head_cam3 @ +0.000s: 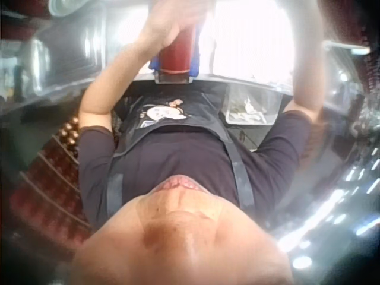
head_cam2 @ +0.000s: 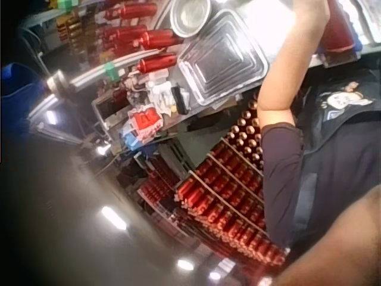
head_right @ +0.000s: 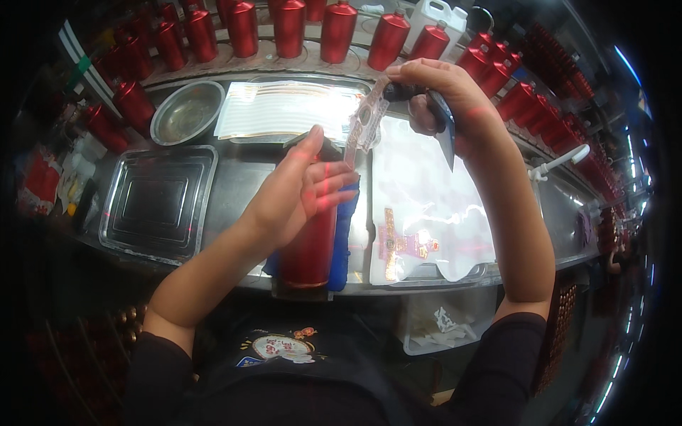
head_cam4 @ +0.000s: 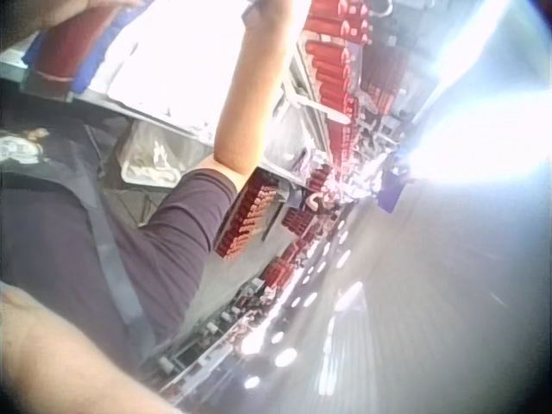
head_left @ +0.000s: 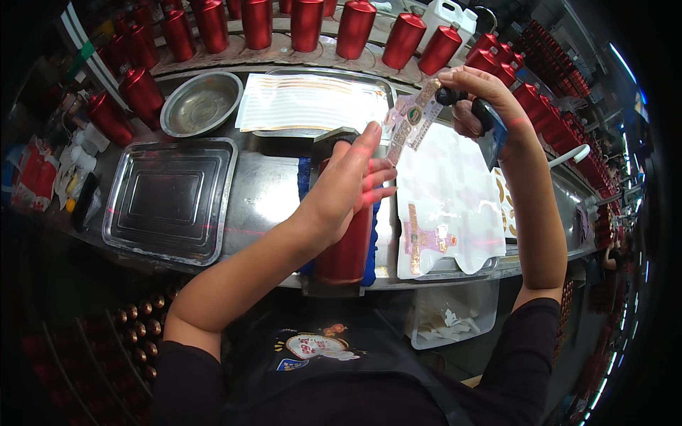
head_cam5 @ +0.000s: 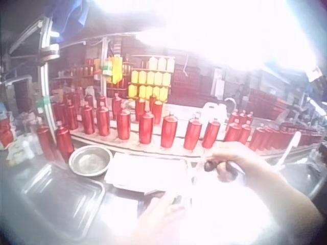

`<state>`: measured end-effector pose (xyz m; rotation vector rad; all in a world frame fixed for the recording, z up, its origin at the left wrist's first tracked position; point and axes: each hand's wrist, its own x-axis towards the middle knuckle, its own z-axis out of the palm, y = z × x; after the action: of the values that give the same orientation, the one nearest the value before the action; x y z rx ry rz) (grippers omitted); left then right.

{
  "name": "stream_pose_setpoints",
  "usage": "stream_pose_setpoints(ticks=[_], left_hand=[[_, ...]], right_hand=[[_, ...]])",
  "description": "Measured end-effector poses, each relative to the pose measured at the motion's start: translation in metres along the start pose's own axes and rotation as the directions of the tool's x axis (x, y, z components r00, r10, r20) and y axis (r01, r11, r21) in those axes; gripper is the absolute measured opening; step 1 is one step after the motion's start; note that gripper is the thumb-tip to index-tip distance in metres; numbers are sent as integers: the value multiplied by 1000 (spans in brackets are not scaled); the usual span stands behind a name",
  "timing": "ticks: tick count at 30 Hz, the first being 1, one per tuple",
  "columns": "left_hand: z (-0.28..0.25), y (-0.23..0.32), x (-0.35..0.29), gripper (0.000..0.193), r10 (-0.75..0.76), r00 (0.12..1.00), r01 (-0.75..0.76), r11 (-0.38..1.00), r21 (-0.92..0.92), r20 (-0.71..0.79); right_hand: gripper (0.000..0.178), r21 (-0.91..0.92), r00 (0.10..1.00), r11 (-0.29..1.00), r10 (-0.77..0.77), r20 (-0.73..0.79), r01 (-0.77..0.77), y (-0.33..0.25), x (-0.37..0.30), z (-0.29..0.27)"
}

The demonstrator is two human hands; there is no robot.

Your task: The person applies gold circular labels to the necks and bodies of red cylindrical bottles. They peel each label from a backing sheet, position it on the bottle, and smooth it with a cloth and a small tool. The process is repeated for multiple bottles on a stainless steel workbench.

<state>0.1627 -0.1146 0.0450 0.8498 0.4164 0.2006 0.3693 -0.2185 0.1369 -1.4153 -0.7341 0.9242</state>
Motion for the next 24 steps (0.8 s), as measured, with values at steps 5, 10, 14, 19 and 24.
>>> stream_pose_setpoints(ticks=[5, 10, 14, 19, 24], left_hand=[[-13, 17, -6, 32, 210, 969, -224, 969, -103, -127], [-63, 12, -42, 34, 231, 958, -198, 961, 193, -170], [-80, -11, -77, 33, 184, 953, -119, 958, 262, -241], [-84, -23, -95, 37, 157, 961, -100, 965, 241, -229], [-88, -31, -101, 41, 78, 976, -35, 977, 211, -203]], right_hand=[[20, 145, 993, 983, -114, 8, 112, 15, -13, 26], [14, 151, 965, 989, 34, -261, 6, 97, -79, 72], [15, 326, 933, 944, 166, -320, -56, 155, -120, 106], [16, 404, 935, 915, 145, -324, -1, 167, -142, 118], [18, 450, 944, 893, 174, -281, -30, 164, -153, 116]])
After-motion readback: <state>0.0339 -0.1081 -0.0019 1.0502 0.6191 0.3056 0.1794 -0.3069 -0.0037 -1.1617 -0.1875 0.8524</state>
